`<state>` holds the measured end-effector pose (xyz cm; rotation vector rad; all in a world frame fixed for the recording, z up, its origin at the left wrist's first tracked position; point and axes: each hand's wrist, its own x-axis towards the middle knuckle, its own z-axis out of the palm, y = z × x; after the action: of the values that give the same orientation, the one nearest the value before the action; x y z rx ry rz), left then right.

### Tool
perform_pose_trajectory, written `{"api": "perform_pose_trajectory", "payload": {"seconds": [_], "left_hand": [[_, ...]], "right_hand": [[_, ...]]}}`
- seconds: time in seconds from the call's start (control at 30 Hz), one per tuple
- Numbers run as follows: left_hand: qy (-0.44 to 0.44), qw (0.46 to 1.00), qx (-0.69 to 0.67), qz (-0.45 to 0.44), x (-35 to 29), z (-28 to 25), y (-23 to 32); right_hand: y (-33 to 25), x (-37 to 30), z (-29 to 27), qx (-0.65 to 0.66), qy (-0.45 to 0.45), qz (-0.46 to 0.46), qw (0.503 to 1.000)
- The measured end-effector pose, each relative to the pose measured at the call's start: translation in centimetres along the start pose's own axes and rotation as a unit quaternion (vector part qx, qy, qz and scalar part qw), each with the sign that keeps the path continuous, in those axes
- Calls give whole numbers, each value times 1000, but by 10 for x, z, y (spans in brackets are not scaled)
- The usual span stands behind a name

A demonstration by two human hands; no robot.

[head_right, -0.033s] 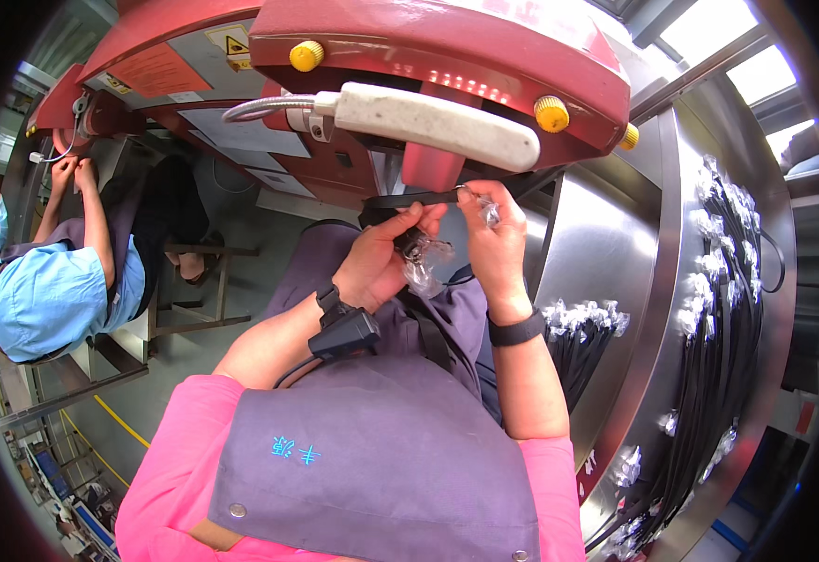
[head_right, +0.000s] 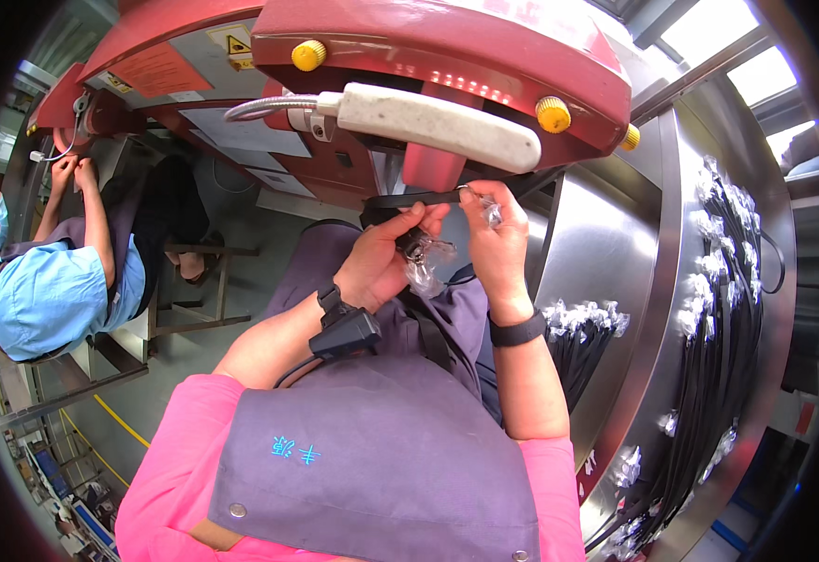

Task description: Attaching plastic components to black leather straps using an industrial machine in a workshop.

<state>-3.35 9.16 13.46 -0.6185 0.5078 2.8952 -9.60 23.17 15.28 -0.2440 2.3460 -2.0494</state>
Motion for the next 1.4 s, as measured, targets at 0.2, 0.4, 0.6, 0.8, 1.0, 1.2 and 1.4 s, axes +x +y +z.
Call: {"api": "perform_pose_trajectory", "payload": {"seconds": [0.2, 0.4, 0.6, 0.8, 1.0, 1.2, 1.4], "left_hand": [[-13, 1000, 2, -20, -3, 18, -4], [-33, 997, 5, -71, -14, 18, -20], [-88, 980, 107, -145, -25, 10, -22], [-69, 988, 66, -119, -28, -4, -6], [-109, 988, 91, -69, -26, 1, -10], [-69, 986, 138, -56, -38, 5, -1], [-71, 981, 176, 44, -30, -10, 4]], "right_hand": [[-14, -3, -8, 71, 45, 17, 996], [-22, -23, -9, 332, 62, 37, 940], [-29, -25, -24, 480, -54, 35, 875], [-42, -22, -82, 212, -38, 46, 975], [-14, -49, -37, -72, -266, -4, 961], [-29, -46, -31, -126, -280, 76, 949], [-43, -42, -35, -180, -180, -62, 965]]}}
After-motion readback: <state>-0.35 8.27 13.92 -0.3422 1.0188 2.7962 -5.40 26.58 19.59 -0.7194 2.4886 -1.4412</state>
